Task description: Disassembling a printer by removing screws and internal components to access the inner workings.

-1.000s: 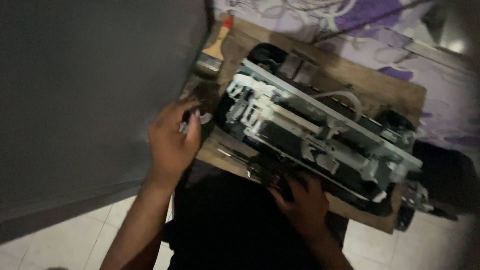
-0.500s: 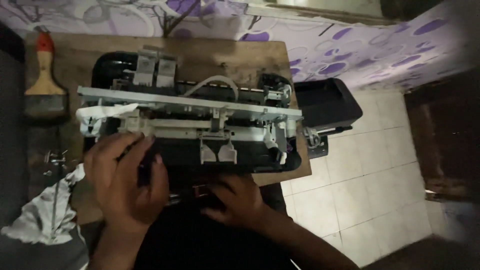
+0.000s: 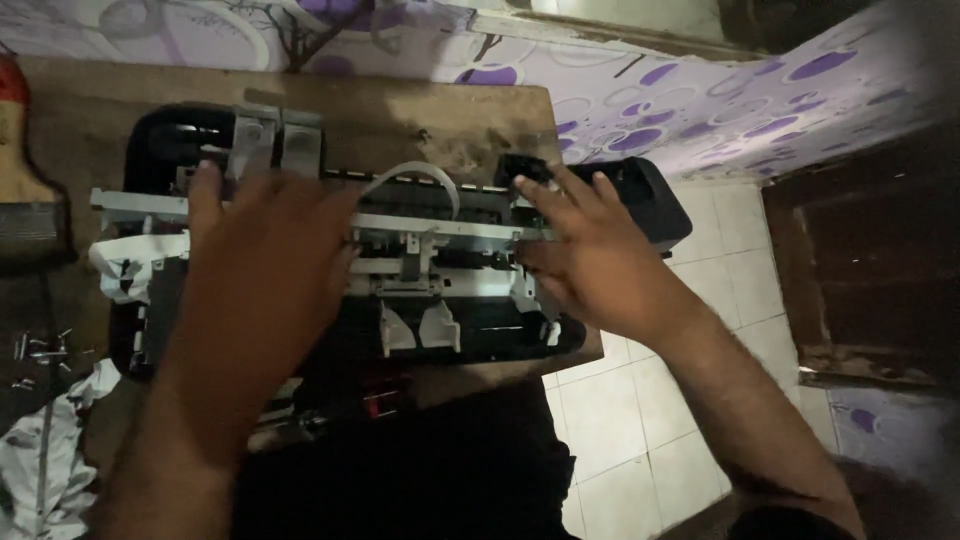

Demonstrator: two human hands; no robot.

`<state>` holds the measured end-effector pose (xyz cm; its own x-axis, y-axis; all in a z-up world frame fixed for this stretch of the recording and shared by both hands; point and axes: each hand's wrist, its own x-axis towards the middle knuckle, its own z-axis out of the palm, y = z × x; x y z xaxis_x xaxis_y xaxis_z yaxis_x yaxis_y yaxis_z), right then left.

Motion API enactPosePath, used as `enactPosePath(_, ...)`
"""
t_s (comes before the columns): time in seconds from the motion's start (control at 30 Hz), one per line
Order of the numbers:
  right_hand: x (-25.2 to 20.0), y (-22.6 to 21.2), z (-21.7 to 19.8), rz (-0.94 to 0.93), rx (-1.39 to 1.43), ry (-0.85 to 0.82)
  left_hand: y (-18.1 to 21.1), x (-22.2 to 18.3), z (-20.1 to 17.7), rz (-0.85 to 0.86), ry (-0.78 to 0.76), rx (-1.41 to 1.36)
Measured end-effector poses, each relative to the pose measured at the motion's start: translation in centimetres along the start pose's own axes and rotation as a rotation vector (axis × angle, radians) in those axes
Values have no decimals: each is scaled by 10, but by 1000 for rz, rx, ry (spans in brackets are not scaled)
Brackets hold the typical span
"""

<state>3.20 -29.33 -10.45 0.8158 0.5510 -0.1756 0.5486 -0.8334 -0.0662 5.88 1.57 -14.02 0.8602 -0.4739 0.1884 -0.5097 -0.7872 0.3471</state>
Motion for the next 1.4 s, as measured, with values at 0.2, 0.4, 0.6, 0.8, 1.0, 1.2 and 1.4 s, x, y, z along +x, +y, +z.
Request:
enactPosePath(0.2,-2,-4,28,-5,-342,72,-7,2,18,72,107,117)
enactPosePath(0.4,3,-5,48,-26,-427,256,-6,5,16,58,79,124)
enactPosePath(0.6,10,-6,48,-115,-440,195,-12,2,21,81,105,136)
enactPosePath(0.8,9,-9,48,-134,-526,110,-18,2,26,82,106,70)
enactPosePath(1.0,11,-12,50,-137,-656,185,-25,4,32,128,162,14)
enactPosePath(1.2,10,-13,44,-179,-644,140,-21,1,31,81,117,64)
enactPosePath(1.4,9,-7,46,-143,-578,91,-20,4,29,72,89,61)
